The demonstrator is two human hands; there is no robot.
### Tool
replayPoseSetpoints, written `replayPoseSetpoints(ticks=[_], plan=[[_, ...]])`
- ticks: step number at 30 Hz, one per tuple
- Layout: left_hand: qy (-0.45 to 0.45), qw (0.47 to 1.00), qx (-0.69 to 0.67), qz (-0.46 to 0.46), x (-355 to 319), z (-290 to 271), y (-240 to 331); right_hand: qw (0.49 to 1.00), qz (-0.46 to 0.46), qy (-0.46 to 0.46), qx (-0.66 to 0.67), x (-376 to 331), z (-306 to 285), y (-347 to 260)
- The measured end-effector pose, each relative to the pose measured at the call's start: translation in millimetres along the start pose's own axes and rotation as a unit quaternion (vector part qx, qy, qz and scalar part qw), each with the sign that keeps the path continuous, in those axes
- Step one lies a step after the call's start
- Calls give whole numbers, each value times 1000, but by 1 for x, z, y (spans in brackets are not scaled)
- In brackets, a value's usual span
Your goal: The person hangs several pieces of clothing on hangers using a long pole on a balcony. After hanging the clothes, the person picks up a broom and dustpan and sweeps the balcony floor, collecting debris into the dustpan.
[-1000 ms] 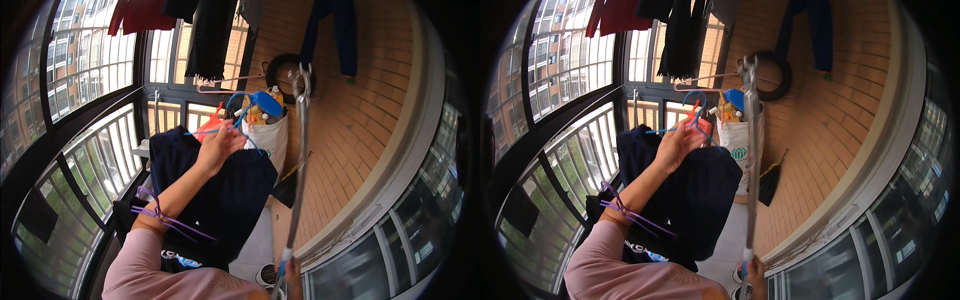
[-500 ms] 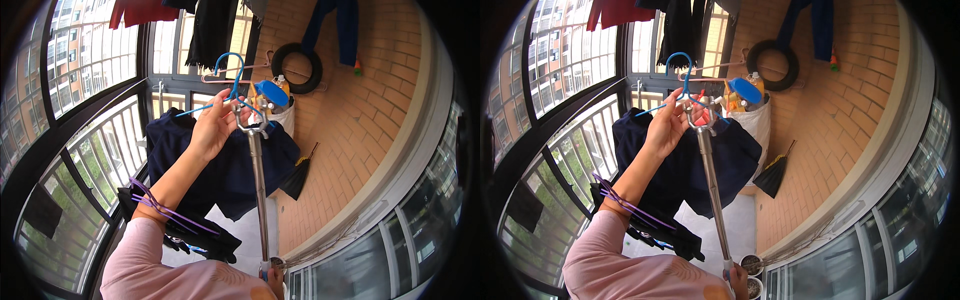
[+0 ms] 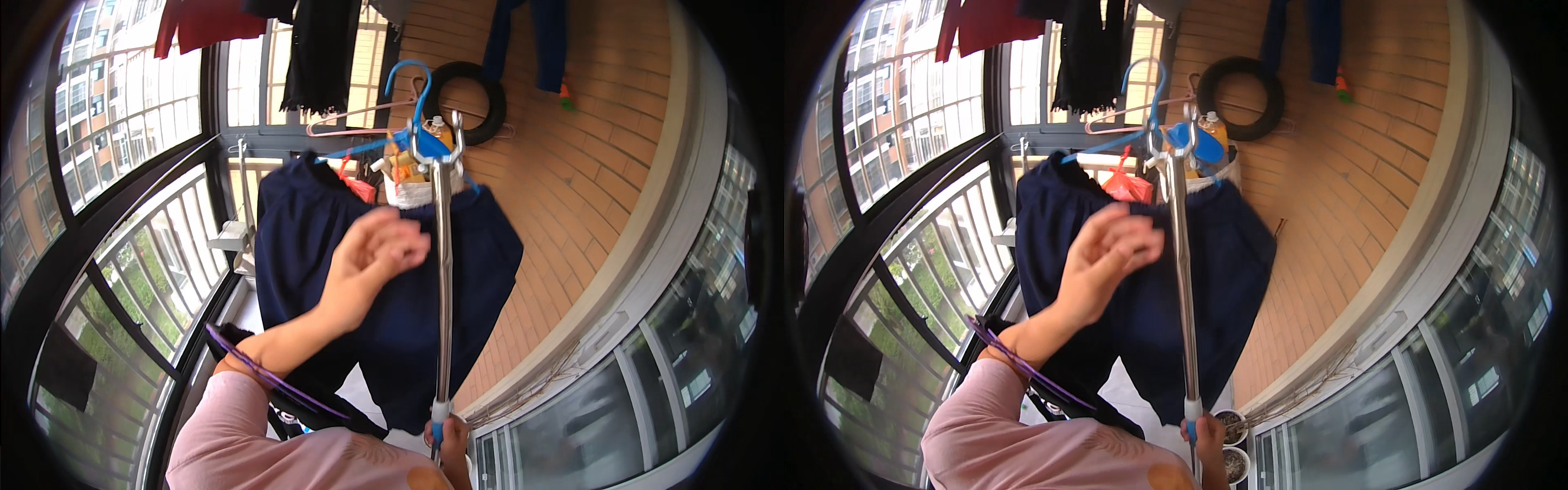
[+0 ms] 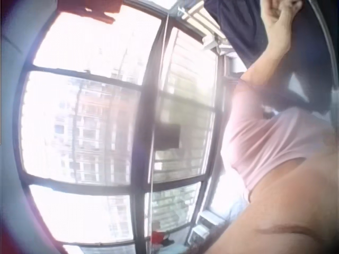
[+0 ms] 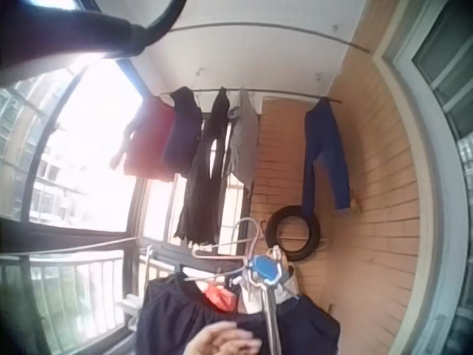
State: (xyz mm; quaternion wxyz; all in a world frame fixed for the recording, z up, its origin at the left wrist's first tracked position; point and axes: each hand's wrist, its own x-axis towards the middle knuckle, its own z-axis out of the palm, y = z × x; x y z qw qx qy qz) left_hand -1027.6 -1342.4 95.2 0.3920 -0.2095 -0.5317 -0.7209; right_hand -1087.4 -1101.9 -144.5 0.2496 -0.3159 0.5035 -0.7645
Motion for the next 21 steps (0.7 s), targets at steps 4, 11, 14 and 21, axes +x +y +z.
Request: replayPoseSetpoints(ticks=[4, 11, 14, 21], plan=[[-216, 965, 85, -124, -39, 6, -53, 996, -66, -15, -58, 49, 29, -33], [-131, 977, -40, -164, 8, 24, -63, 981, 146, -9, -126, 29, -13, 66], [-162, 972, -77, -149, 36, 31, -42, 964, 223, 3, -144, -47, -71, 189], [-178, 974, -121, -66, 83, 49, -27, 949, 284, 135, -10, -66, -108, 279]])
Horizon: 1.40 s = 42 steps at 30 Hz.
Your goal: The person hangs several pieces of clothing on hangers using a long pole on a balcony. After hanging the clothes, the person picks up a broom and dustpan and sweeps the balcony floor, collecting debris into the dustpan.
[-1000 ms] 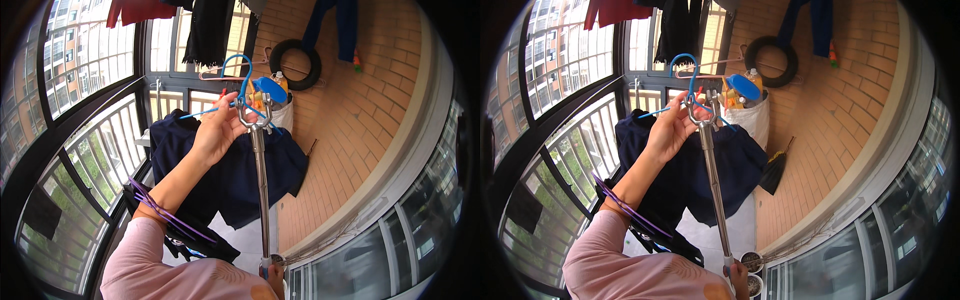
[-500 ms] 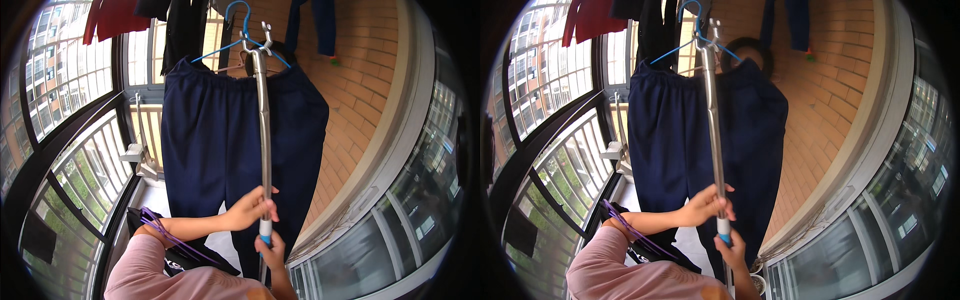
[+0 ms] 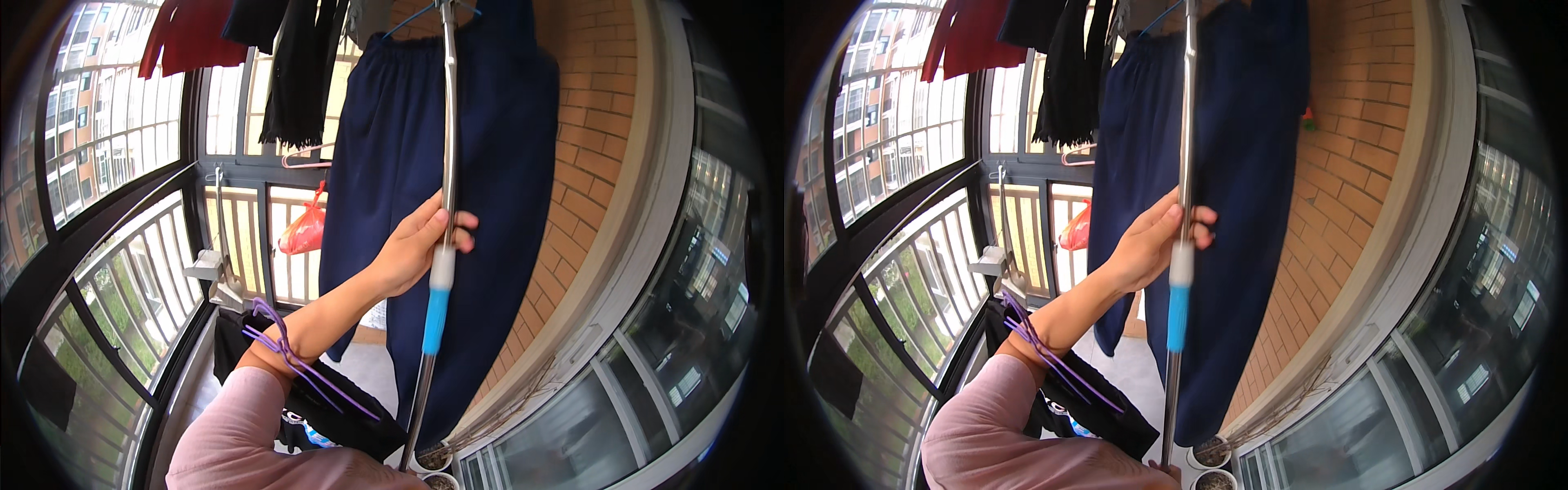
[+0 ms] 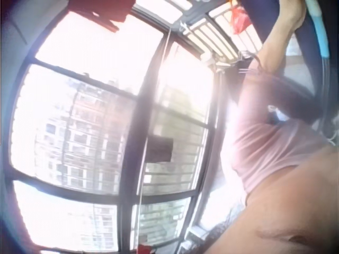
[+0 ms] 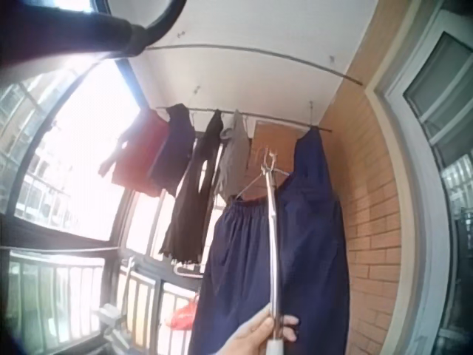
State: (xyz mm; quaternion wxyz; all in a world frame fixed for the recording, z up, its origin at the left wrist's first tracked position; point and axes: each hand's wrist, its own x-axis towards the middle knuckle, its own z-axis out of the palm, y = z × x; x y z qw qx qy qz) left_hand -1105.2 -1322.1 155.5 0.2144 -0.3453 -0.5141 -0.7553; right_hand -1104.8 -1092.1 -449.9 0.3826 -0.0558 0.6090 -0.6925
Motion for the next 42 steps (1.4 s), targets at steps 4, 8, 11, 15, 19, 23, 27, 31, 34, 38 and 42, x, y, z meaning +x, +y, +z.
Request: replayPoseSetpoints(ticks=[4, 8, 11, 15, 19, 23, 27, 31, 34, 38, 42], plan=[[-5, 996, 33, -78, -24, -7, -19, 957, -206, 64, -191, -73, 101, -218], [10, 993, 47, -109, -63, -4, -25, 866, -496, -37, -46, -82, 137, -373], [54, 984, 57, -159, -99, -32, -14, 840, -539, -12, -60, -85, 175, -464], [110, 970, 101, -193, -133, -58, 15, 818, -570, -42, -61, -71, 204, -558], [157, 960, 159, -166, -163, -67, 47, 813, -580, -25, -42, -55, 240, -627], [196, 949, 195, -151, -197, -79, 81, 804, -591, -18, -54, -38, 275, -677], [253, 926, 249, -128, -236, -87, 114, 796, -603, -18, -57, -19, 296, -707], [325, 899, 264, -127, -277, -103, 130, 796, -602, 3, -62, -9, 302, -723], [386, 877, 256, -130, -305, -113, 136, 792, -607, 7, -66, -9, 304, -737], [468, 839, 243, -133, -340, -126, 142, 791, -608, 6, -67, -3, 308, -751], [508, 819, 238, -122, -363, -129, 151, 797, -599, 12, -70, 2, 311, -760]])
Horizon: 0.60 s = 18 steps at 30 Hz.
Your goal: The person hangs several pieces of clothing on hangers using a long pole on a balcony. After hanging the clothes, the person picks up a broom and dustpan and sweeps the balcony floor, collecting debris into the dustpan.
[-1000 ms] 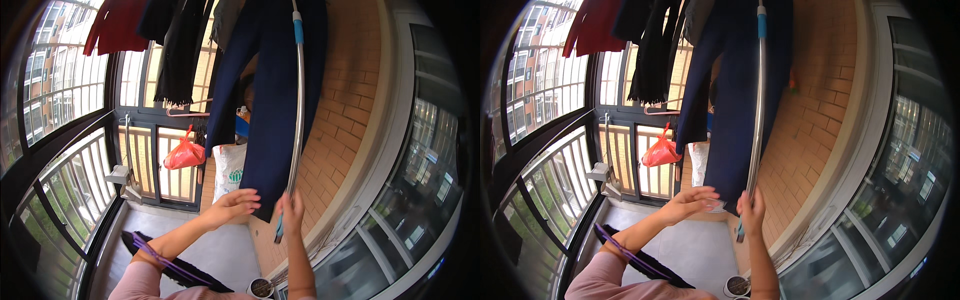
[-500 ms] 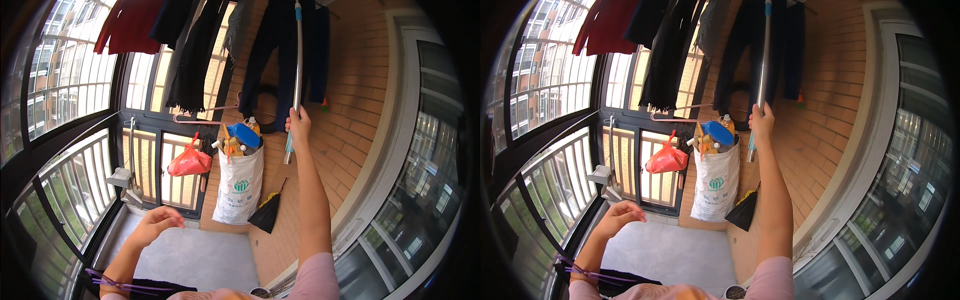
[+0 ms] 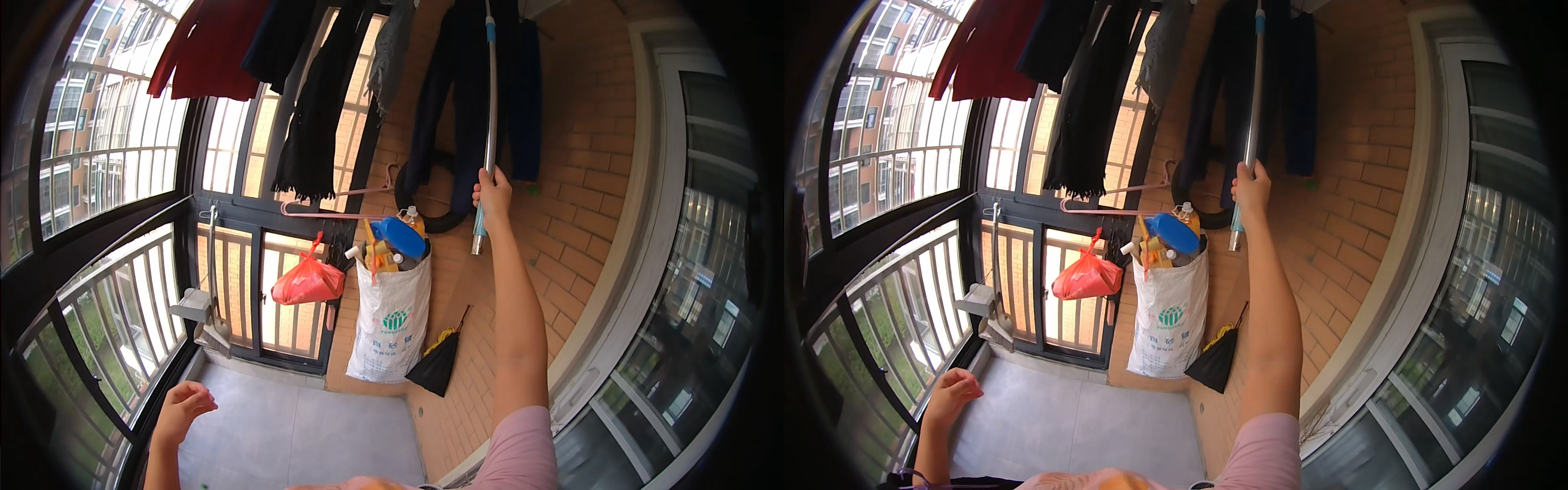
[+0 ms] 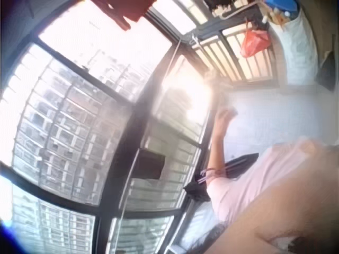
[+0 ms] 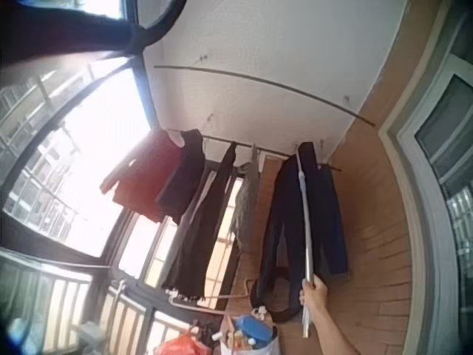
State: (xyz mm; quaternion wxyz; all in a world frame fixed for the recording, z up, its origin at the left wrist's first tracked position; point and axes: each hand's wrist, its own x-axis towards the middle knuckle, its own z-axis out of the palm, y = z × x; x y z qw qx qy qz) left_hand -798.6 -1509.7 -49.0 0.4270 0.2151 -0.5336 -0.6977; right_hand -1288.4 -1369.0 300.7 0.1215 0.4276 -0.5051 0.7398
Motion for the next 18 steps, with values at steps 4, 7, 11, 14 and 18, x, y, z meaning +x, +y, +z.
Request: replayPoseSetpoints(ticks=[4, 7, 11, 14, 18], plan=[[32, 999, 4, -12, -6, -13, -1, 1000, 9, -6, -11, 17, 1, 1], [46, 999, 7, -13, -12, -20, -2, 1000, 13, -9, -17, 28, 6, -2], [60, 998, 9, -14, -16, -22, 0, 999, 18, -4, -32, 39, 14, -13], [74, 997, 4, -22, -16, -23, 0, 999, 32, -9, -38, 40, 17, -17], [81, 996, 3, -26, -18, -20, 2, 999, 37, -16, -31, 28, 16, -10]])
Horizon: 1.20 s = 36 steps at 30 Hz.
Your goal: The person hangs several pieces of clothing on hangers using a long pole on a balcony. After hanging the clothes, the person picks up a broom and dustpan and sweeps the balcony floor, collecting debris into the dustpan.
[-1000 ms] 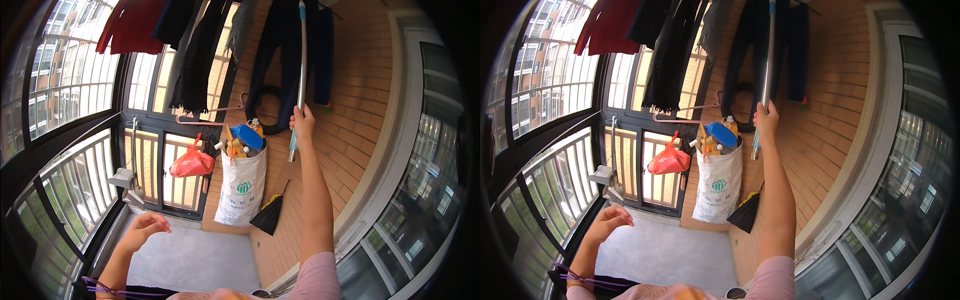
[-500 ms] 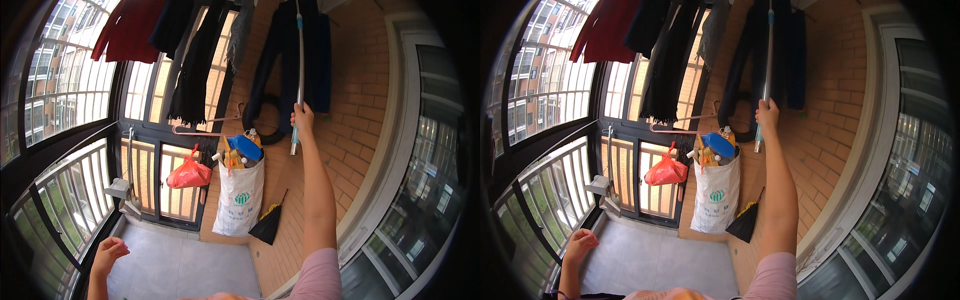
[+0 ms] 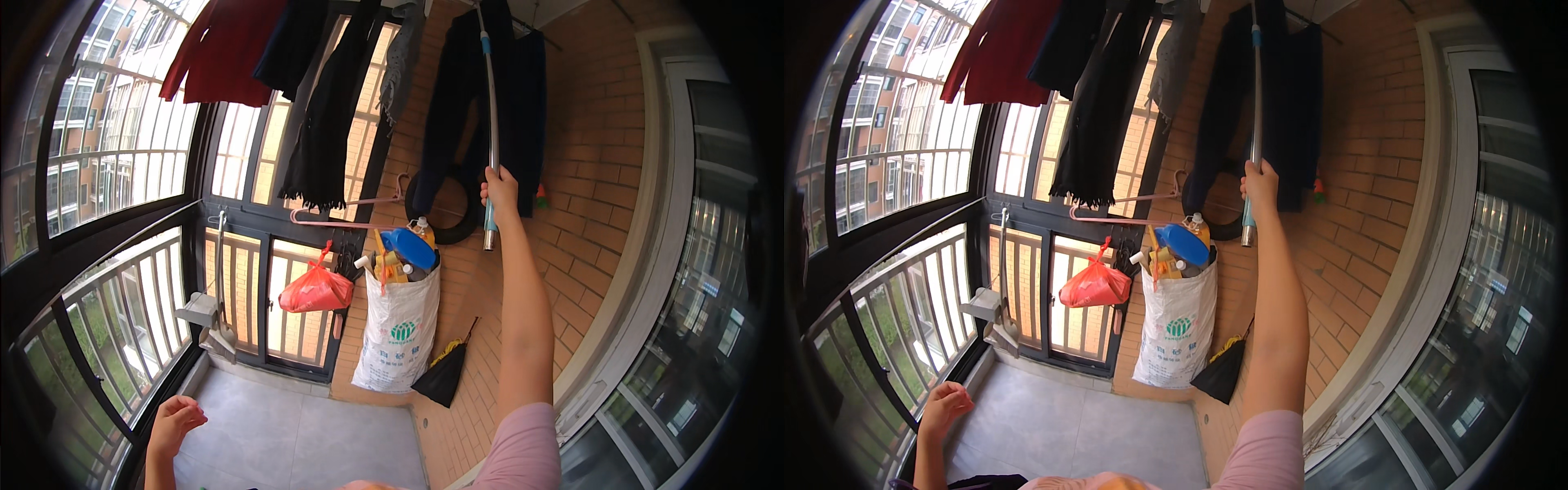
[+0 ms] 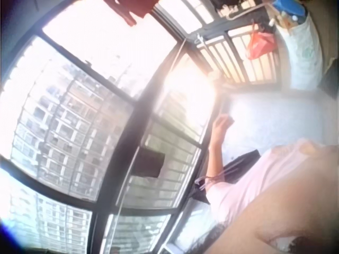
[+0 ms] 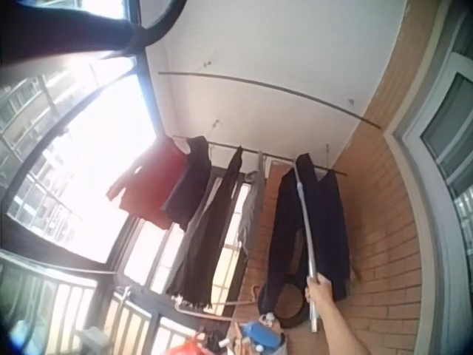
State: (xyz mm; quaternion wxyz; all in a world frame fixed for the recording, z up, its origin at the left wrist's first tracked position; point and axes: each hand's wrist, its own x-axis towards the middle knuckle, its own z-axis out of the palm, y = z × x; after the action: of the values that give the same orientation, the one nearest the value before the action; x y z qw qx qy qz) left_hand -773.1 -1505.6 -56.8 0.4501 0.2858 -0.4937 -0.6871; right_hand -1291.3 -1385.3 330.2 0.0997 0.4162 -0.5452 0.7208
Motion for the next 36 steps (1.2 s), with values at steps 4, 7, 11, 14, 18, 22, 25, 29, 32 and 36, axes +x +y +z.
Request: replayPoseSetpoints(ticks=[4, 7, 11, 14, 18, 22, 25, 29, 32, 36], plan=[[-4, 1000, -3, -4, 1, 5, 0, 1000, -10, 15, 1, -11, -5, 16], [-8, 1000, -6, -6, 2, 5, 0, 1000, -7, 14, 4, -20, -8, 29], [-14, 1000, -5, -10, 3, 9, -2, 1000, -13, 21, -13, -24, -14, 32], [-17, 1000, 4, -23, 2, 16, -5, 1000, -10, 17, -12, -35, -19, 28], [-39, 999, -3, -36, 2, 17, -10, 995, 2, -27, 94, -91, -17, 63], [-93, 993, -36, -63, 23, 31, -19, 983, 12, -63, 171, -170, -23, 103], [-141, 985, -83, -51, 40, 41, -18, 960, 110, -128, 225, -206, -25, 101], [-105, 987, -88, -89, 51, 77, -24, 926, 151, -287, 194, -286, -22, 127], [-147, 974, -82, -151, 54, 106, -39, 850, 205, -429, 225, -365, -17, 132], [-153, 966, -8, -210, 46, 138, -54, 763, 200, -543, 289, -441, 25, 94]])
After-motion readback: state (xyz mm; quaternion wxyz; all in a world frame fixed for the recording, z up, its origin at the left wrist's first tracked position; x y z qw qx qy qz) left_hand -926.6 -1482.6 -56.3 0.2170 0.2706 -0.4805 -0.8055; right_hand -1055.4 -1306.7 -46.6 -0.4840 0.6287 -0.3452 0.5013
